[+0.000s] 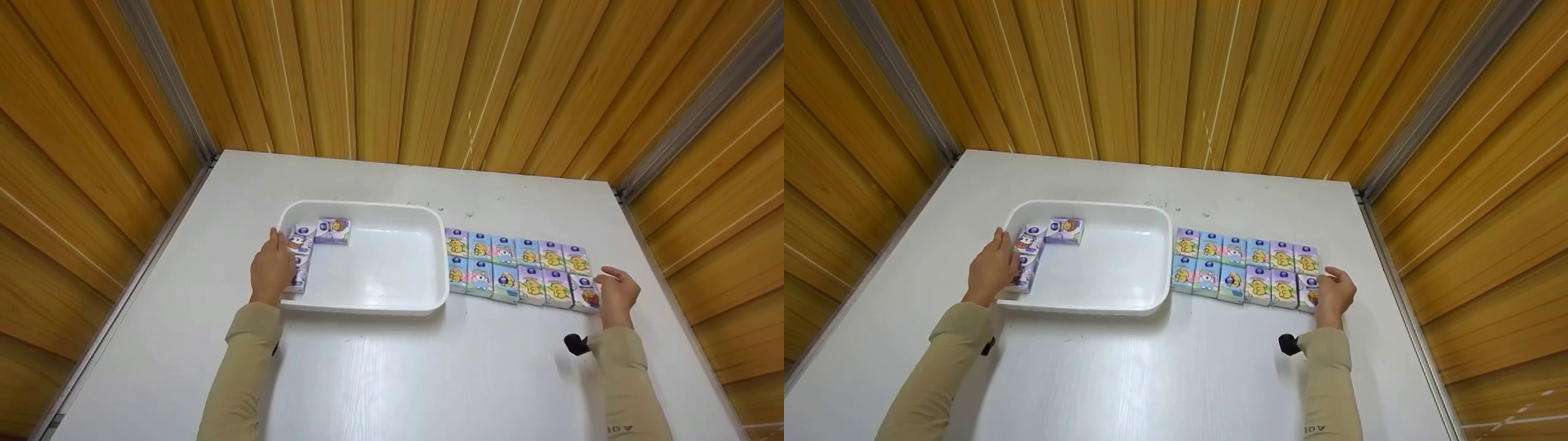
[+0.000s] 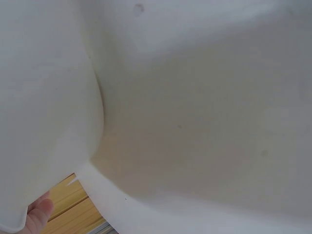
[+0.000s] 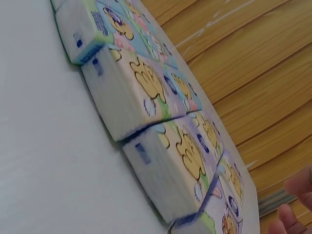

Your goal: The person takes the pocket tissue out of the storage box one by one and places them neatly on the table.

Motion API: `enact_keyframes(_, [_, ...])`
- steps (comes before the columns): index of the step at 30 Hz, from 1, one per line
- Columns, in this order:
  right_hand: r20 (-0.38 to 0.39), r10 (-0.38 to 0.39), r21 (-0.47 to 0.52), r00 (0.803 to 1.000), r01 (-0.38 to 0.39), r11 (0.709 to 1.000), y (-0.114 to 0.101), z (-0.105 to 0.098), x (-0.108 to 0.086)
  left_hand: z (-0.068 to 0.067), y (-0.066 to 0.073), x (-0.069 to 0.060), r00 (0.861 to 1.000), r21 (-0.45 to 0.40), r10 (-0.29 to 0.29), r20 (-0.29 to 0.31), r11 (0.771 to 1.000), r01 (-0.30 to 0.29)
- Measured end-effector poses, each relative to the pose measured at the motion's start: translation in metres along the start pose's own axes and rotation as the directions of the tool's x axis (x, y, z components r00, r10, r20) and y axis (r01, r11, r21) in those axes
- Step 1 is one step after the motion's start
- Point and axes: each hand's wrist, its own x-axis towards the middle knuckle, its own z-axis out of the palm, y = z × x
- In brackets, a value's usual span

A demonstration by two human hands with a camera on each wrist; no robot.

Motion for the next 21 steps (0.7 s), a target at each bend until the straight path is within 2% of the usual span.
enact_keyframes(4, [0.016,-0.084,-0.026,0.996,0.085,0.996,0.009,0.012,0.029,0.0,0.0,0.0,1.0,0.006,-0.007,0.004,1.0,0.007])
enact_keyframes(5, [0.021,-0.11,-0.03,0.994,0.11,0.993,0.009,0.016,0.031,0.0,0.0,-0.001,1.0,0.007,-0.008,0.001,1.0,0.008])
enact_keyframes(7, [0.039,-0.152,-0.037,0.988,0.154,0.987,0.002,0.022,0.023,0.0,0.001,-0.001,1.0,0.01,-0.007,-0.01,1.0,0.007])
enact_keyframes(9, [0.061,-0.201,-0.036,0.978,0.203,0.978,-0.01,0.029,0.004,-0.001,0.001,-0.001,1.0,0.009,-0.005,-0.016,1.0,0.005])
enact_keyframes(12, [0.085,-0.268,-0.065,0.96,0.274,0.96,-0.037,0.039,-0.045,-0.002,0.001,-0.001,1.0,0.001,-0.007,-0.019,1.0,0.007])
enact_keyframes(16, [0.108,-0.38,-0.113,0.918,0.392,0.913,-0.062,0.054,-0.099,-0.002,0.002,0.0,1.0,0.006,-0.01,-0.021,1.0,0.01])
enact_keyframes(17, [0.129,-0.418,-0.054,0.899,0.428,0.902,-0.062,0.056,-0.102,-0.002,0.002,0.0,1.0,0.011,-0.011,-0.023,1.0,0.012])
enact_keyframes(21, [0.184,-0.477,-0.025,0.859,0.489,0.872,-0.07,0.069,-0.121,-0.001,0.003,0.001,1.0,0.036,-0.013,-0.025,0.999,0.014])
